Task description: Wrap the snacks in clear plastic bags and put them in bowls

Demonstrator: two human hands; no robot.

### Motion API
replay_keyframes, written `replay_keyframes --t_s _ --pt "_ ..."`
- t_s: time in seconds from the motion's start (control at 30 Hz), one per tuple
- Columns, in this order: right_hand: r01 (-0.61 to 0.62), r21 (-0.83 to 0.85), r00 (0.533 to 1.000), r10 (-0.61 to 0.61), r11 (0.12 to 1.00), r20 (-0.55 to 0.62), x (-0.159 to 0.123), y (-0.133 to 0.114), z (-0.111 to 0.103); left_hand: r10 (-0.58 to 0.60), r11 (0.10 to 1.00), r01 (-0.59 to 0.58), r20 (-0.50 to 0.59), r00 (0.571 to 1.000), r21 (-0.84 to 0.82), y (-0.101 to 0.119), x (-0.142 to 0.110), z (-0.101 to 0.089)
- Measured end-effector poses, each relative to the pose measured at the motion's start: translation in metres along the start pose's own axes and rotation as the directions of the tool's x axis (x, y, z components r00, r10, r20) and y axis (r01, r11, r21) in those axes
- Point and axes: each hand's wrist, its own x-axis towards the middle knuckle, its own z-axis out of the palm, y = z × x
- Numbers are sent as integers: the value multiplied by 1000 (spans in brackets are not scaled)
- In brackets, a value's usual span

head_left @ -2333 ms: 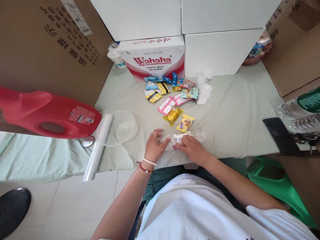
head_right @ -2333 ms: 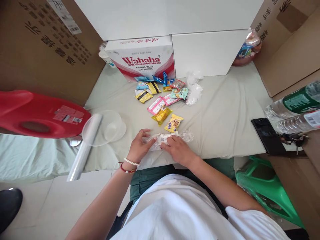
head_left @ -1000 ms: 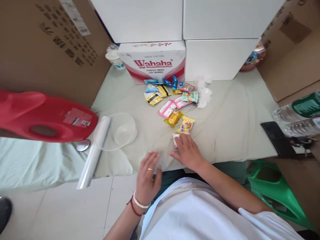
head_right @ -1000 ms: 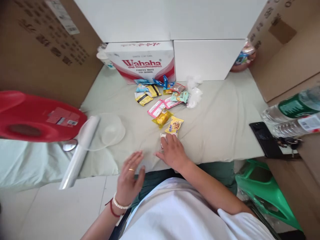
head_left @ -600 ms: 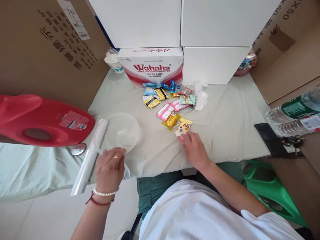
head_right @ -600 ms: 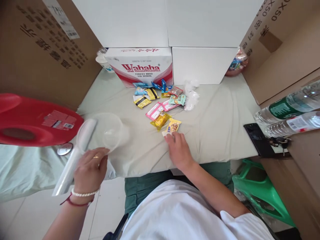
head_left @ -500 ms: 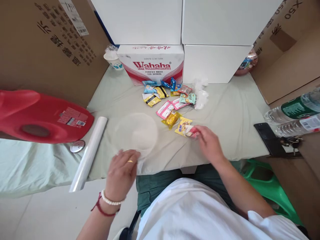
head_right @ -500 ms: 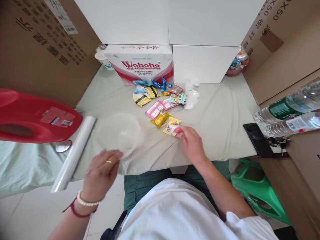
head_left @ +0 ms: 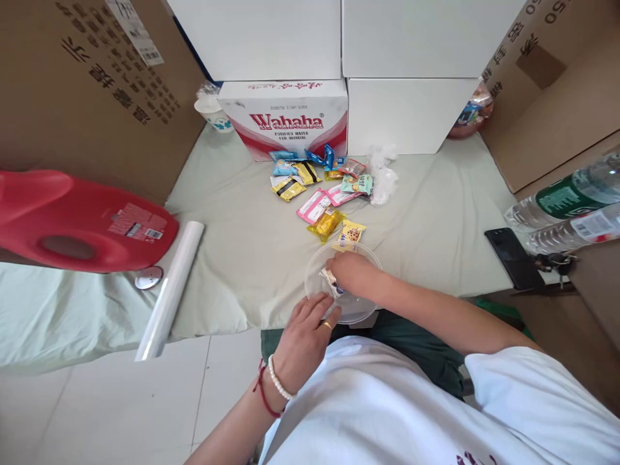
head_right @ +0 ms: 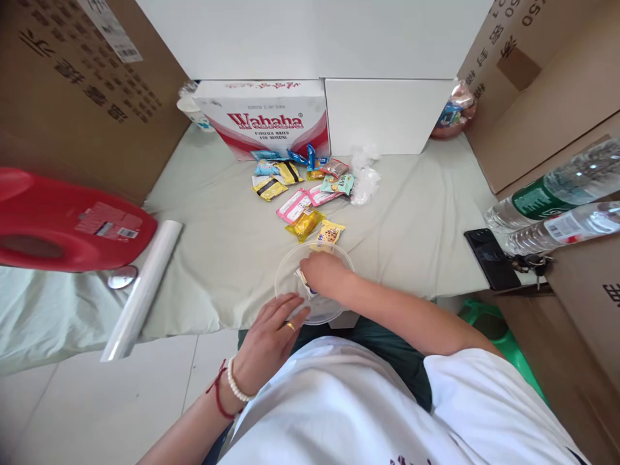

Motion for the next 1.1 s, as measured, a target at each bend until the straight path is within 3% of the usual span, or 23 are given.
replay_keyframes --t_s 0.13,0.27,0.33,0.4,0.47,0.57,0.63,0.7,0.77,0.83,0.97,1.0,1.07,1.1 --pt "-20 -96 998 26 995 62 -10 -7 -5 -146 989 148 -207 967 -6 -12 -11 -12" --pt "-29 -152 995 14 988 -99 -28 -1 -31 -253 958 284 -378 891 29 -36 -16 -19" --pt "-152 -97 961 124 984 -246 -40 11 -40 -281 944 328 -427 860 39 -51 -18 -16" --pt "-317 17 900 307 948 -309 -52 27 -42 -305 931 362 -443 843 48 -68 -20 -8" --pt "-394 156 892 418 906 -171 -62 44 -37 -329 918 392 -432 840 61 -84 -22 3" --pt "-377 378 926 341 846 161 -76 61 -27 -359 906 415 -360 861 89 -101 -25 22" --pt "-377 500 926 300 780 231 -85 69 -26 -366 899 417 -295 883 134 -105 -26 33" --pt "-419 602 906 357 679 227 -96 80 -33 -363 893 415 -264 894 176 -105 -26 40" --pt "-489 691 843 493 532 216 -104 101 -46 -358 890 416 -277 892 187 -103 -26 44" --pt "-522 759 725 671 388 155 -107 134 -63 -347 895 411 -307 886 176 -101 -25 45" --pt "-532 817 330 943 225 -44 -82 219 -96 -333 897 407 -343 878 171 -100 -23 45" --pt "-539 818 267 962 201 -60 -70 238 -102 -330 897 406 -349 877 172 -100 -23 45" --pt "-545 823 194 979 160 -63 -44 270 -110 -322 900 400 -358 877 172 -101 -23 45" --pt "-542 827 184 981 148 -55 -31 282 -113 -317 901 397 -362 877 172 -101 -23 45"
